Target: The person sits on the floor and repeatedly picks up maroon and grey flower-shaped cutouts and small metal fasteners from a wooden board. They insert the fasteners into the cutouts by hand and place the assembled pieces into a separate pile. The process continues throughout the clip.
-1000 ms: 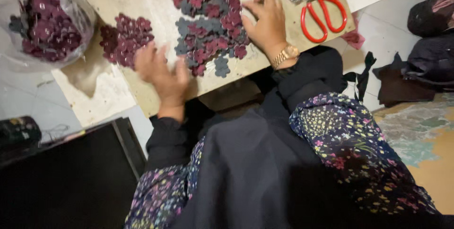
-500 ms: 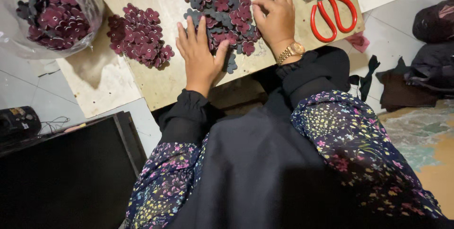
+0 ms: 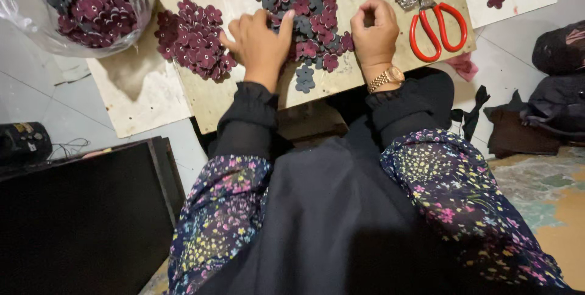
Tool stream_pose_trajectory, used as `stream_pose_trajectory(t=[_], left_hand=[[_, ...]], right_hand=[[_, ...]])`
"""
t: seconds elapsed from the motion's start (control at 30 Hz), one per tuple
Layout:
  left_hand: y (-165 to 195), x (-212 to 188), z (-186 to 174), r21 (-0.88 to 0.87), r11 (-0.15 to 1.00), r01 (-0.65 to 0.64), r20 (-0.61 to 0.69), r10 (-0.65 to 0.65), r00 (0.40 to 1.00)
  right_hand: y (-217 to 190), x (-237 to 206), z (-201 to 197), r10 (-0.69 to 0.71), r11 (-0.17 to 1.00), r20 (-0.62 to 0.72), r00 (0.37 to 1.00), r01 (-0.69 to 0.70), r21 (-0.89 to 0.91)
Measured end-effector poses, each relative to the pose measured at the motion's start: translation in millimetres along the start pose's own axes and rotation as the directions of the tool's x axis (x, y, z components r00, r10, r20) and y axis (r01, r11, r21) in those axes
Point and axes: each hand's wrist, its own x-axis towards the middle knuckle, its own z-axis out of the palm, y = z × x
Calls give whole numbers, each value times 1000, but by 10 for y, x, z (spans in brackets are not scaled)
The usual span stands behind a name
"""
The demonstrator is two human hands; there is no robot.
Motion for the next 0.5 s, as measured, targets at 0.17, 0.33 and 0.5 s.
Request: stream_pose_trajectory(t=[0.17, 0.33, 0.5], left_hand=[[-7, 128, 64, -48, 998, -49, -9, 48, 999], [-66, -42, 115, -177, 968, -178, -118, 159, 980], [-159, -106, 36, -411, 905, -113, -101, 78, 992]], right_hand=[[-76, 0, -8, -93, 996, -15, 996, 93, 10], [-123, -31, -38, -117, 992, -2, 993, 116, -39], [-179, -32, -31, -96, 995, 2, 995, 96, 3]])
